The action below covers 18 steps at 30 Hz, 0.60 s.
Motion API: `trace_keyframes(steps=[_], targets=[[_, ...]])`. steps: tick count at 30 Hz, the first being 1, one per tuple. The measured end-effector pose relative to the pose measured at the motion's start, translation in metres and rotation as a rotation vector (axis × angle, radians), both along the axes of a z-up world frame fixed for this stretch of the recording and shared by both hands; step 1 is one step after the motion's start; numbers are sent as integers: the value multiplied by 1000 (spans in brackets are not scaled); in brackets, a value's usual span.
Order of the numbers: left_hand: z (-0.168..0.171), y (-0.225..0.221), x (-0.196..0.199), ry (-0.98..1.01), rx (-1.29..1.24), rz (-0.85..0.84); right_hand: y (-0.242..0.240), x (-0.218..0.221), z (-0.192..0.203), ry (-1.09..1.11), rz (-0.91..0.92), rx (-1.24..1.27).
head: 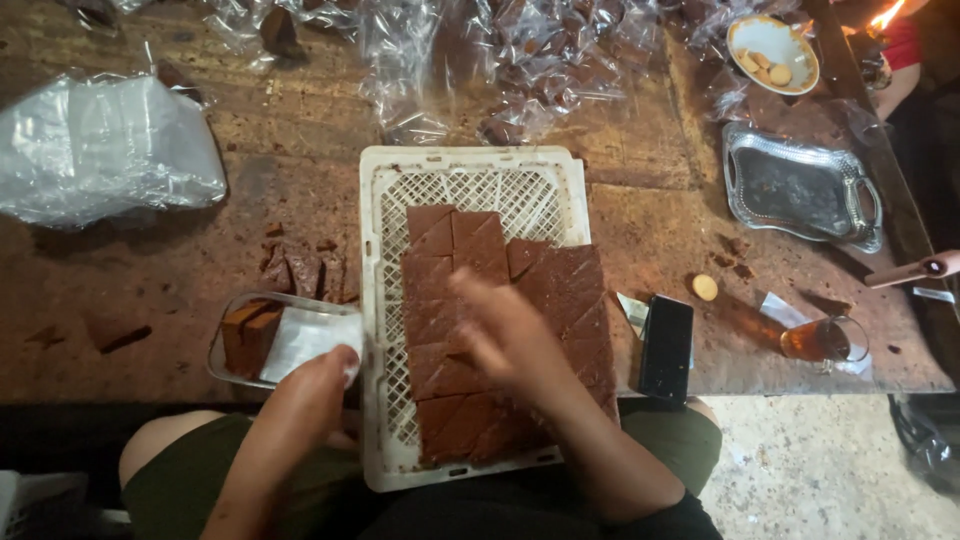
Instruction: Wrapping individual pieces of bread in plastic sheets and packing them into a plastic container at a packaging station.
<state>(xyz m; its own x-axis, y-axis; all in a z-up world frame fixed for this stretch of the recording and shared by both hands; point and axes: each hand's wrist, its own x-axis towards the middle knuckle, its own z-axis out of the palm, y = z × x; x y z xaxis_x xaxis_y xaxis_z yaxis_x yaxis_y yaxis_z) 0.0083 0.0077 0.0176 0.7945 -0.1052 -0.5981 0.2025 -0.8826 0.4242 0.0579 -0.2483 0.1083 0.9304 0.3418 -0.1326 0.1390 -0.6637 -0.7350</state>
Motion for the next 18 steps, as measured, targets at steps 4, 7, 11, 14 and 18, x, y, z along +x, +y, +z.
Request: trace_keyframes(steps=[4,7,11,14,18], targets=[[-56,21,-17,-571,-176,117,-16,3,-85,-249,501,-269],[-36,23,-20,-721,-197,194,-27,5,-68,-45,283,-322],[-53,19,-20,-671,-338,235,-59,15,-62,204,-37,-241],[-53,-2,-11,-696,-481,170,-54,1,-61,36,-9,181],[-12,-39,1,-524,-556,73,-1,-24,-48,-43,354,199]])
